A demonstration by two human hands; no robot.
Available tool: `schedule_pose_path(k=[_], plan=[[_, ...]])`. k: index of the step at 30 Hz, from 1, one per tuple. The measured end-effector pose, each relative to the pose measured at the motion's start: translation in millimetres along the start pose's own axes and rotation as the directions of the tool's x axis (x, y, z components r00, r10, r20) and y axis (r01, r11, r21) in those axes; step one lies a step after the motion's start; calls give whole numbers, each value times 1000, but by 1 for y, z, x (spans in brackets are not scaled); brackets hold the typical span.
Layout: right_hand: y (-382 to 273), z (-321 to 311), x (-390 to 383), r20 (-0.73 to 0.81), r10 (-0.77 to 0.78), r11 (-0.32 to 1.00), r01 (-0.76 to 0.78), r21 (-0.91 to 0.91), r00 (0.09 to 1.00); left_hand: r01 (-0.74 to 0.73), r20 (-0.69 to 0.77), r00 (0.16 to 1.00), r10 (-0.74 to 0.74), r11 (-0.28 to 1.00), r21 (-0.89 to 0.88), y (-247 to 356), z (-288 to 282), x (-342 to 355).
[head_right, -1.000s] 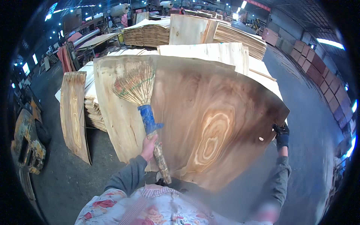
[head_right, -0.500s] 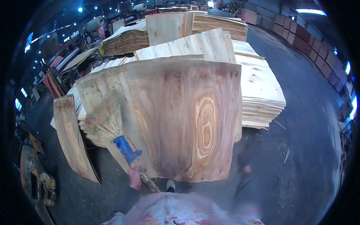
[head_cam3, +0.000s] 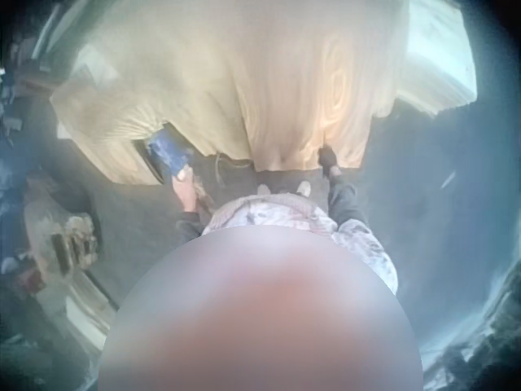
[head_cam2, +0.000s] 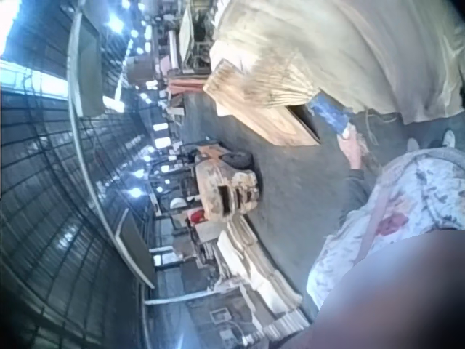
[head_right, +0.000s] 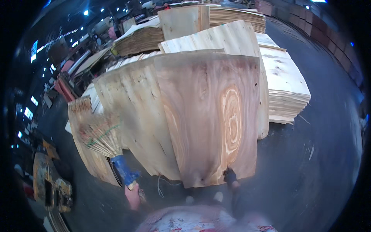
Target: Scraping and sweeping dust or debris from thin wood sheets in a workshop.
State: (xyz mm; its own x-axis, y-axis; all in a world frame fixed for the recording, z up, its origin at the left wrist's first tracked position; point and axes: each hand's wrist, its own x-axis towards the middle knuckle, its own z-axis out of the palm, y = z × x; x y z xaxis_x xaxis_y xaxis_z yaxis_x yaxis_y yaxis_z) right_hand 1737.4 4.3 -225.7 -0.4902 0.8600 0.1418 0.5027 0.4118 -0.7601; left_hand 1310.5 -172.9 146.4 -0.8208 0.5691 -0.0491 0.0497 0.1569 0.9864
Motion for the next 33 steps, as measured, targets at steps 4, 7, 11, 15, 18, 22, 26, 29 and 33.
schedule_pose_path(k=[4,7,11,15,18,22,26,29,33], plan=[[-238,-96,158,14,449,442,-236,865,894,7,126,992,-20,995,101,-23,-20,30],[-296,-121,248,-176,336,808,-186,560,925,-28,173,985,-2,985,173,-38,-23,46],[-315,-132,358,-477,-67,997,44,-59,876,-21,133,991,-15,963,270,-13,-34,28],[-337,-144,454,-545,-228,955,77,-286,807,-77,17,997,77,893,443,-34,-57,15],[-372,-174,503,-349,64,973,-137,-188,935,-24,-65,996,67,857,516,-22,-54,-11],[-365,-176,553,-409,119,981,-171,-93,905,189,-177,973,-148,951,244,-95,-77,-21],[-347,-147,515,-331,71,975,-135,-175,941,292,-281,934,-221,926,241,-66,-53,-38],[-321,-147,546,-389,-141,937,-3,-348,910,273,-265,935,-236,955,115,-65,-39,-41],[-346,-173,563,-493,-102,990,40,-133,864,149,-275,960,-60,937,315,-20,-8,-53]])
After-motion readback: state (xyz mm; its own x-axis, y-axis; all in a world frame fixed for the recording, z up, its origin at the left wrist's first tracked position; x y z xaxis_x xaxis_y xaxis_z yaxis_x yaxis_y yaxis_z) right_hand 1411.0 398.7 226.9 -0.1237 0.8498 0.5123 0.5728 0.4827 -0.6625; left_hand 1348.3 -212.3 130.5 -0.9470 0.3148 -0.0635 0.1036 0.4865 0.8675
